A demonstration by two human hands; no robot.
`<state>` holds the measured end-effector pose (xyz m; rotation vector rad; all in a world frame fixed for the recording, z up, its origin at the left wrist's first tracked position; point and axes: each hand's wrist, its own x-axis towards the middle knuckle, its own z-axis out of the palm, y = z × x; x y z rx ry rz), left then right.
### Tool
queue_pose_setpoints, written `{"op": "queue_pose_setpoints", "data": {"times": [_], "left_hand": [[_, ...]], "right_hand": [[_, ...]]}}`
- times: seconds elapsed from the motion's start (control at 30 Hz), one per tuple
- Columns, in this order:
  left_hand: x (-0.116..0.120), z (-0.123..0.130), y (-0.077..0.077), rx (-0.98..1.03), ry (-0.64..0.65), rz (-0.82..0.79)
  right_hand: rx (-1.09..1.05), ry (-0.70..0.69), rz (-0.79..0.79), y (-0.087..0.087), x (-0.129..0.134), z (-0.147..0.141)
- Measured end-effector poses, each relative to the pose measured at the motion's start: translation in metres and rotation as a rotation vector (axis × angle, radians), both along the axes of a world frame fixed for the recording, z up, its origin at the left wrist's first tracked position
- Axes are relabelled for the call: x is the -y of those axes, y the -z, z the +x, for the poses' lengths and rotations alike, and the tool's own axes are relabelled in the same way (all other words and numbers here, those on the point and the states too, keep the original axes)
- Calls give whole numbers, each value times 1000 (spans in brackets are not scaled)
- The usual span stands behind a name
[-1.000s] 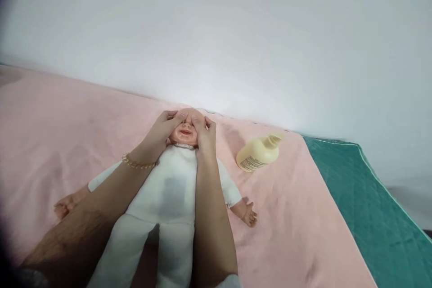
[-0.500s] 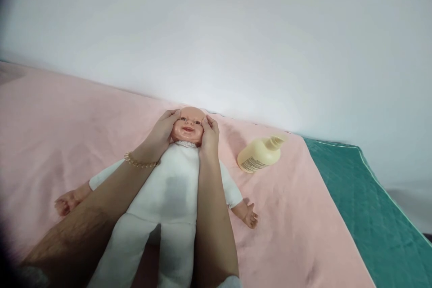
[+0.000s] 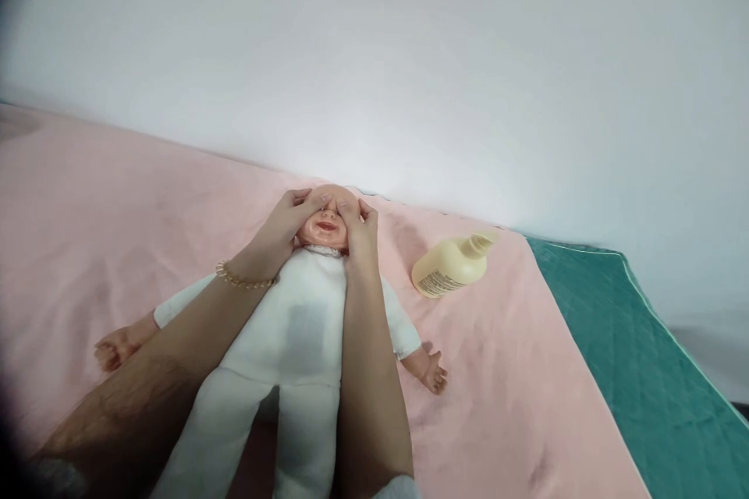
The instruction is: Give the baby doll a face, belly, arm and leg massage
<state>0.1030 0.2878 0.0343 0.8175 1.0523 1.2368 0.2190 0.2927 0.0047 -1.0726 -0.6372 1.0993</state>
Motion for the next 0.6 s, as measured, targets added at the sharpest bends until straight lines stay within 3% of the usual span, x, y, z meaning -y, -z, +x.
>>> {"op": "queue_pose_setpoints", "data": {"times": [0.3, 0.6], "left_hand": [[2, 3, -5, 2, -35, -45], [-6, 2, 11, 115, -37, -25]], "right_hand": [[-37, 58, -100, -7, -2, -4], [-140, 88, -109, -19, 3, -6]]}}
